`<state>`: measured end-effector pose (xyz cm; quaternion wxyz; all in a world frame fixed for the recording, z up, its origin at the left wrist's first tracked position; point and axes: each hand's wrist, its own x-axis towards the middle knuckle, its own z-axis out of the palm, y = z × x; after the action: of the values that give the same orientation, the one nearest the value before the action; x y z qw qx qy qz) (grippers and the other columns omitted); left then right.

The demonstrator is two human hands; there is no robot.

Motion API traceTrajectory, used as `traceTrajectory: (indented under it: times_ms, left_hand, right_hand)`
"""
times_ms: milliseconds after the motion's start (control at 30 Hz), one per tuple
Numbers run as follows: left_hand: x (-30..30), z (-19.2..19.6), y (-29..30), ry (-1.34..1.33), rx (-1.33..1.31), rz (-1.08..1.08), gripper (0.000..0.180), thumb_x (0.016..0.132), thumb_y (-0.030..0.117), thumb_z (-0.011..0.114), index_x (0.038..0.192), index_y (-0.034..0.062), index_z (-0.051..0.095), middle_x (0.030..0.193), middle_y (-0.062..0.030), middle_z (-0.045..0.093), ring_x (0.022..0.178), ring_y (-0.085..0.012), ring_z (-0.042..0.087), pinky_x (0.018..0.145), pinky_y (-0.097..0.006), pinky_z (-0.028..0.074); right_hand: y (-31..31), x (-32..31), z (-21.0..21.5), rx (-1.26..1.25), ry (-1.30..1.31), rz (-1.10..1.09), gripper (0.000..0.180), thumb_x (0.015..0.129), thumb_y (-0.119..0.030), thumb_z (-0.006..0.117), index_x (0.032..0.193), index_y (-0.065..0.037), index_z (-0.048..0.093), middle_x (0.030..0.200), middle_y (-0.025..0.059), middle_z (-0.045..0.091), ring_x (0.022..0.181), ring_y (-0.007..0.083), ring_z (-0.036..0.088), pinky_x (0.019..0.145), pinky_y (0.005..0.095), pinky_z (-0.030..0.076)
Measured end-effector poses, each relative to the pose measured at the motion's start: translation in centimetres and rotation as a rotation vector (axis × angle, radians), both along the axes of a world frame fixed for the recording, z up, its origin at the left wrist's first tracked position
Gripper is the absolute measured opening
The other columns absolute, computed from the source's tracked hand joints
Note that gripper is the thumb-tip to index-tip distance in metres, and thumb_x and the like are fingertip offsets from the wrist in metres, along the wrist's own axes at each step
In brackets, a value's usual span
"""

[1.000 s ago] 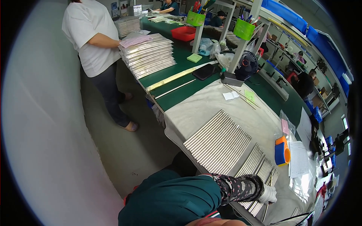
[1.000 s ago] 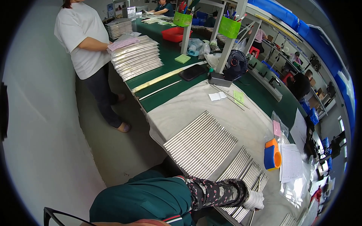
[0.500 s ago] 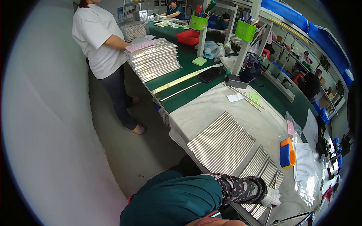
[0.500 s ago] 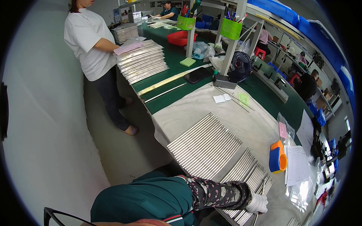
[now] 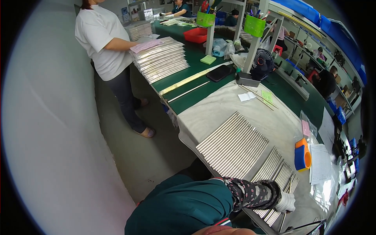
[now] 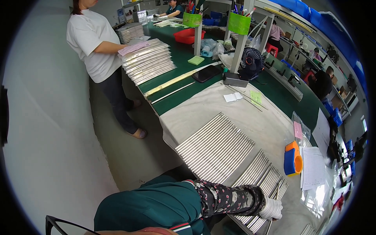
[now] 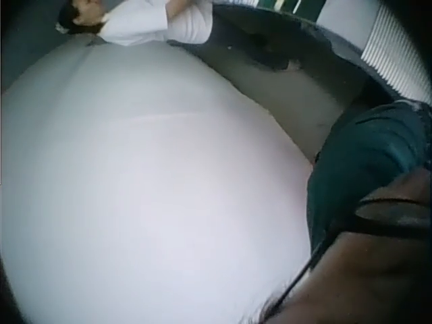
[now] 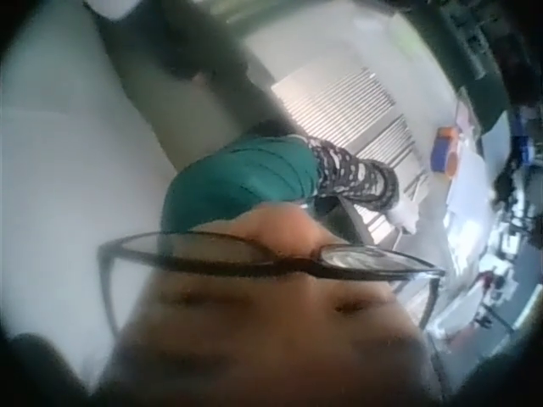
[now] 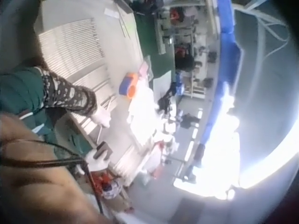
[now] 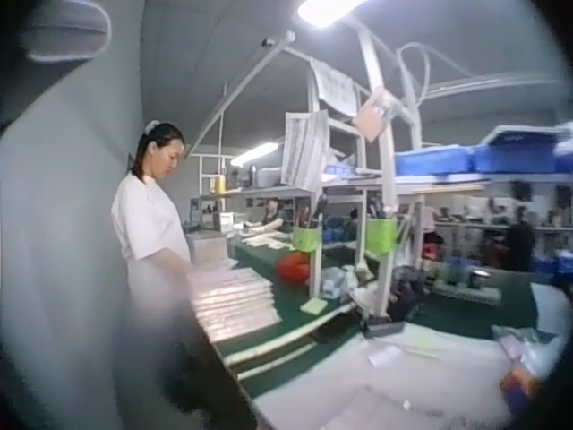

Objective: The recorder is sanding the ends of metal rods using a sanding block and then organizing them for packaging.

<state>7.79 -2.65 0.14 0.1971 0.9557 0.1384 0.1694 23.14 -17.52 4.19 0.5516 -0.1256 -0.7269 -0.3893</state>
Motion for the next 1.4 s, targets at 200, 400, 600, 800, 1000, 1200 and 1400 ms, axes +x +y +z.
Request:
traceTrajectory:
  times_ms: [200,400,600,800,1000,1200,1400]
  left_hand:
    - [0.8,-1.4,-1.5,-0.011,-0.021,-0.062,0.014,0.076,0.024,0.063,0.084,0.014,0.069,0.077,-0.0126,0.068,0.078,-0.0329,0.065,0.071,-0.044,0.051]
    - [-2.3,-0.9,1.2,-0.088,-0.007,-0.041,0.012,0.079,0.018,0.061,0.084,0.0094,0.067,0.076,-0.0158,0.065,0.076,-0.0355,0.064,0.071,-0.045,0.051]
    - [-2.9,0.3,1.4,-0.003,0.124,-0.133,0.013,0.082,0.022,0.064,0.088,0.0126,0.068,0.081,-0.0072,0.068,0.083,-0.0262,0.064,0.072,-0.04,0.051]
    - [-2.4,-0.2,0.5,-0.088,0.082,-0.16,0.013,0.078,0.017,0.068,0.086,0.0072,0.065,0.08,-0.009,0.065,0.081,-0.0295,0.061,0.071,-0.04,0.049]
    - [-2.5,0.0,0.4,-0.031,0.098,-0.133,0.013,0.079,0.017,0.067,0.085,0.0067,0.065,0.081,-0.0092,0.065,0.082,-0.0289,0.062,0.073,-0.04,0.049]
    - [-2.5,-0.4,0.9,-0.045,0.107,-0.145,0.012,0.08,0.017,0.067,0.085,0.0068,0.065,0.081,-0.0092,0.065,0.082,-0.0293,0.061,0.072,-0.041,0.049]
    - [-2.4,-0.3,0.9,-0.086,0.119,-0.147,0.011,0.079,0.017,0.067,0.085,0.0068,0.065,0.078,-0.0091,0.065,0.08,-0.03,0.062,0.07,-0.041,0.049]
  right_hand:
    - [-4.1,1.6,-3.5,-0.876,0.052,-0.921,0.044,0.07,-0.013,0.066,0.111,0.001,0.06,0.104,0.0326,0.057,0.087,0.0473,0.058,0.076,0.0518,0.047]
    - [-6.8,-4.1,-0.8,-1.07,0.352,-1.068,0.052,0.075,-0.006,0.063,0.126,-0.007,0.057,0.129,0.0236,0.049,0.111,0.0375,0.048,0.097,0.0432,0.037]
    - [-6.3,-5.0,0.8,-1.022,0.355,-1.101,0.049,0.067,-0.007,0.069,0.115,-0.009,0.062,0.12,0.0206,0.053,0.102,0.0352,0.051,0.09,0.0416,0.043]
    - [-5.4,-6.2,1.0,-1.112,0.289,-0.969,0.052,0.06,-0.011,0.072,0.112,-0.011,0.063,0.117,0.0212,0.053,0.099,0.0368,0.052,0.088,0.0424,0.045]
    - [-3.1,-3.6,-0.2,-1.136,0.127,-0.989,0.048,0.063,-0.016,0.071,0.111,-0.012,0.065,0.115,0.0217,0.055,0.097,0.037,0.054,0.085,0.0421,0.047]
    - [-3.1,-4.3,0.4,-1.144,0.169,-0.818,0.047,0.061,-0.016,0.072,0.107,-0.011,0.067,0.116,0.0223,0.055,0.1,0.0372,0.054,0.087,0.043,0.047]
    - [-2.9,-1.3,0.0,-1.06,0.191,-1.202,0.044,0.063,-0.016,0.071,0.106,-0.012,0.068,0.115,0.0233,0.056,0.099,0.038,0.055,0.085,0.0438,0.047]
